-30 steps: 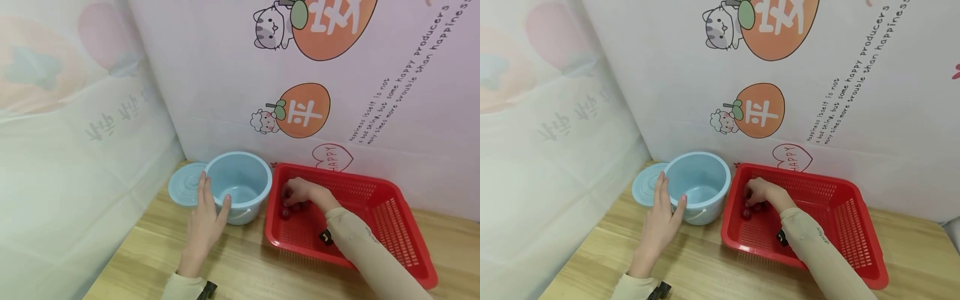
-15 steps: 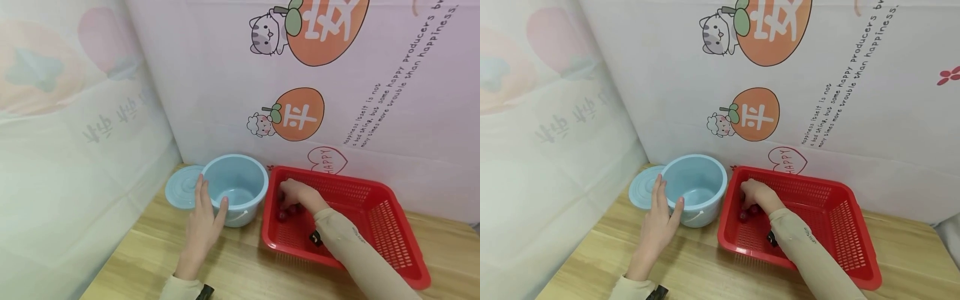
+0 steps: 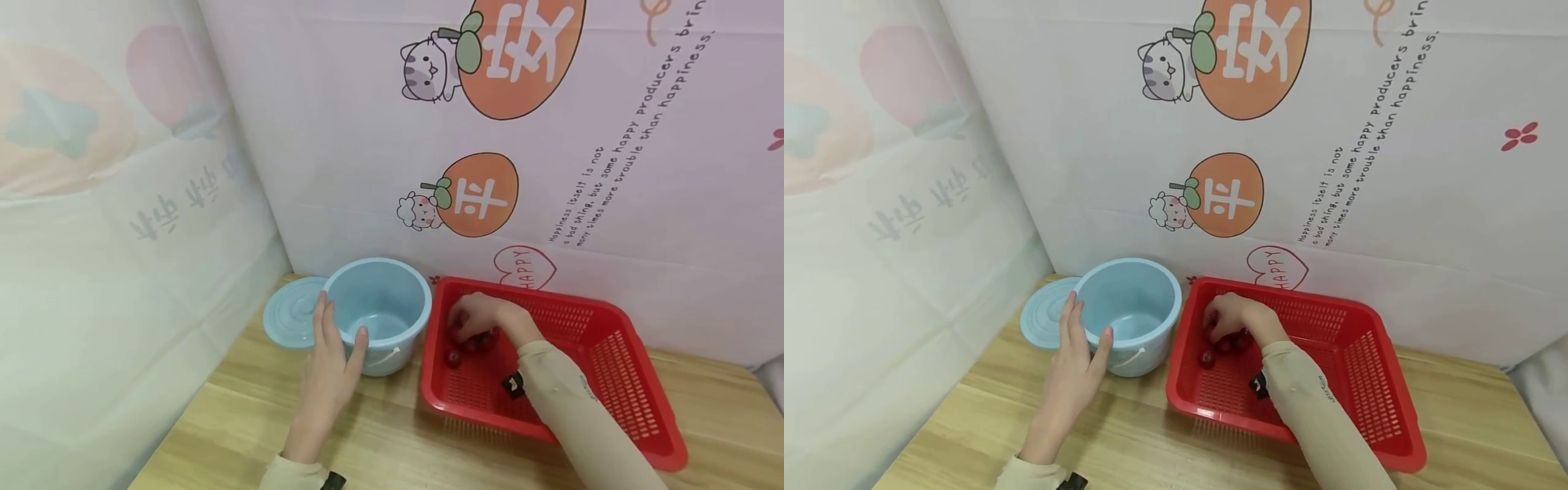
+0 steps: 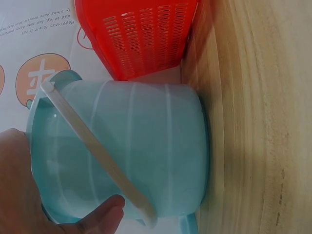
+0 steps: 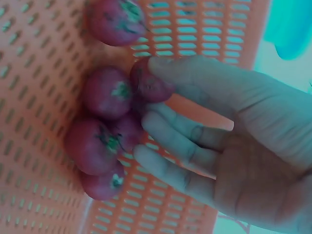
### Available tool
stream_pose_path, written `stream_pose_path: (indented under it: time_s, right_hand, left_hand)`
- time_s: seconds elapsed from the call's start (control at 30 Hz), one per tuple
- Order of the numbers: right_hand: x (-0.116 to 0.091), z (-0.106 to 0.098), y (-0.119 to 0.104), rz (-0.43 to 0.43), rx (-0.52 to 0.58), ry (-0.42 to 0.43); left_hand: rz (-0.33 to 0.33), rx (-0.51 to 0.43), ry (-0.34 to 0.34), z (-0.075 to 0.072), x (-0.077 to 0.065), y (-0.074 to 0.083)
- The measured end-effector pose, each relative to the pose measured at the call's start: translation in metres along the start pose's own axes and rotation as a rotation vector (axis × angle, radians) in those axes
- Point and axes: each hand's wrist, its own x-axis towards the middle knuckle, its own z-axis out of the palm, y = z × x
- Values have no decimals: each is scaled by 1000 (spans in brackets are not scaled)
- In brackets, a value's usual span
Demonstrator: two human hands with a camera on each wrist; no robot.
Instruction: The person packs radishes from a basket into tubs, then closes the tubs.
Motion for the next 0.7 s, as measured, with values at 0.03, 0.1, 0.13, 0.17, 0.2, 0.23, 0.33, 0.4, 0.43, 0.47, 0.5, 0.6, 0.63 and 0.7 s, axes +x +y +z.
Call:
stream_pose_path:
  time_s: [0.03,0.1,0.13,0.17,0.2,0.23,0.33,0.4,0.43,0.47,0.5,0.6,0.63,0.7]
  right_hand:
    - [-2,-3,2,-20,0,2]
    - [-4,-9,6,-58,-1,9]
    - [-5,-11,7,-69,-7,18]
    - [-6,-14,8,-77,-12,27]
    - [-7,-16,9,-88,-19,36]
    - [-7,-18,10,-96,-21,41]
    - [-10,-22,13,-124,-32,57]
    - [-11,-24,14,-145,-11,61]
    - [-13,-25,15,-153,1,64]
    - [-14,-27,15,-168,15,66]
    - [-15,-28,15,-181,28,70]
    - [-17,-31,16,-218,61,81]
    - [-17,-31,16,-233,66,85]
    - [-18,-33,17,-257,75,93]
  left_hand:
    - [-2,2,-2,1,0,0]
    - [0,0,-4,2,0,-1]
    - [2,0,-2,2,1,-1]
    - [3,-1,-1,2,1,-1]
    - [5,-4,2,2,1,-1]
    - [6,-6,4,3,1,-1]
    - [9,-6,13,2,1,0]
    - [9,-7,15,2,0,0]
    - [9,-6,16,2,0,0]
    - [10,-3,17,2,0,0]
    - [10,-4,16,2,0,0]
    - [11,-8,20,2,0,0]
    - [13,-10,22,2,0,0]
    - [12,-13,22,3,0,0]
